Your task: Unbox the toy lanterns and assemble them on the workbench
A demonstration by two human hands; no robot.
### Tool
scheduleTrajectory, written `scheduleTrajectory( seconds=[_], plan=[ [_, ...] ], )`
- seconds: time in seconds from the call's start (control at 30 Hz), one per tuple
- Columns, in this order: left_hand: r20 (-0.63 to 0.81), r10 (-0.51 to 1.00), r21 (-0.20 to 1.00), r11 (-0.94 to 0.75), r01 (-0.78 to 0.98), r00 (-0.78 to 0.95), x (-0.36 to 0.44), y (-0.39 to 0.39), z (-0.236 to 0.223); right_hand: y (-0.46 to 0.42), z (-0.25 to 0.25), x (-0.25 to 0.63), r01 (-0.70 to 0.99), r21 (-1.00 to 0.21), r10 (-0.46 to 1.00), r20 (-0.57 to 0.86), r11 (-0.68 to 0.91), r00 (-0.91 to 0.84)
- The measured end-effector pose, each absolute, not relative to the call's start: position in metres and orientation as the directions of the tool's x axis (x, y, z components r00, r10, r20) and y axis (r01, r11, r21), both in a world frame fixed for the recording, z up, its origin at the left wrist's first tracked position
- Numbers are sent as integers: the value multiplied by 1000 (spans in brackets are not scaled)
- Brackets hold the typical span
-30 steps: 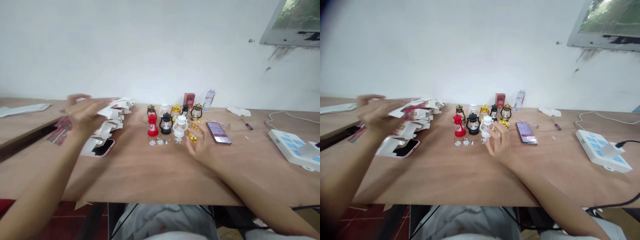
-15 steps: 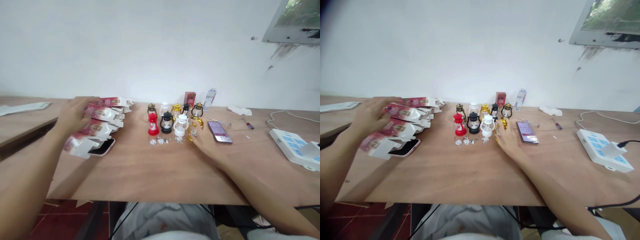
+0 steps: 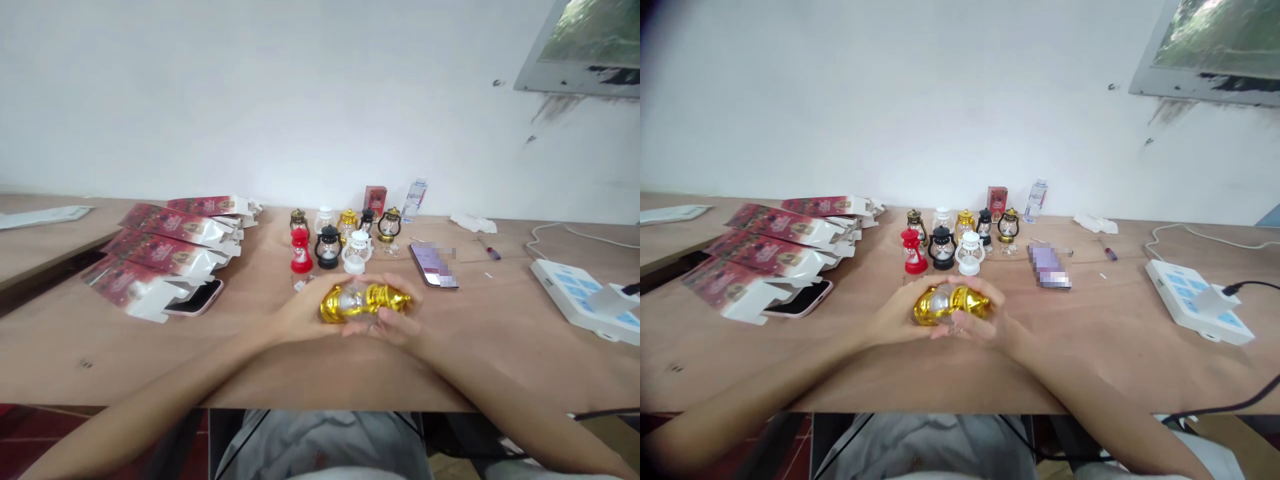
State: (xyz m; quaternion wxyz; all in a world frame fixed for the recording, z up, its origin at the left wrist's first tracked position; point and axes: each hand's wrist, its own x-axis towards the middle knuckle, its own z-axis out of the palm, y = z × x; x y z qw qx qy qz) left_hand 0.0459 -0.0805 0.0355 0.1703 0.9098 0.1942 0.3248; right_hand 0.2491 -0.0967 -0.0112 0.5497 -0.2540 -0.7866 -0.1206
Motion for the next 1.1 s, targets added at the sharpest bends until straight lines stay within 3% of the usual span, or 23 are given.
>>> scheduleTrajectory(
  seconds=[0.1,0.23,0.33,0.47,0.53,0.6,0.67,0.77,0.93,1.1],
  plan=[
    [466,547,517,-806,287,696,44,-82,28,-104,-2,241,463,69,73,956,884,-283],
    [470,664,561,-733,384,581,31,-76,26,-105,14,245,593,10,160,959,805,-233],
    [487,687,568,-718,403,539,27,-72,28,-106,18,250,663,36,168,956,748,-242],
    [487,677,581,-723,374,553,25,-68,32,-112,15,251,575,127,94,936,808,-339],
    [509,678,626,-715,313,531,24,-67,33,-115,12,249,542,106,110,930,833,-350],
    [547,688,685,-695,217,477,23,-66,34,-117,11,246,533,-62,225,943,844,-247],
    [566,712,743,-659,119,415,23,-65,33,-115,13,244,497,-357,415,910,791,-8],
    [543,750,811,-585,-1,377,23,-63,31,-107,21,243,336,-691,635,722,640,274],
    [457,782,861,-509,11,424,25,-64,26,-90,24,245,119,-864,840,503,489,202],
    [411,805,871,-485,76,428,26,-64,25,-85,14,245,-38,-918,906,382,395,180]
  ],
)
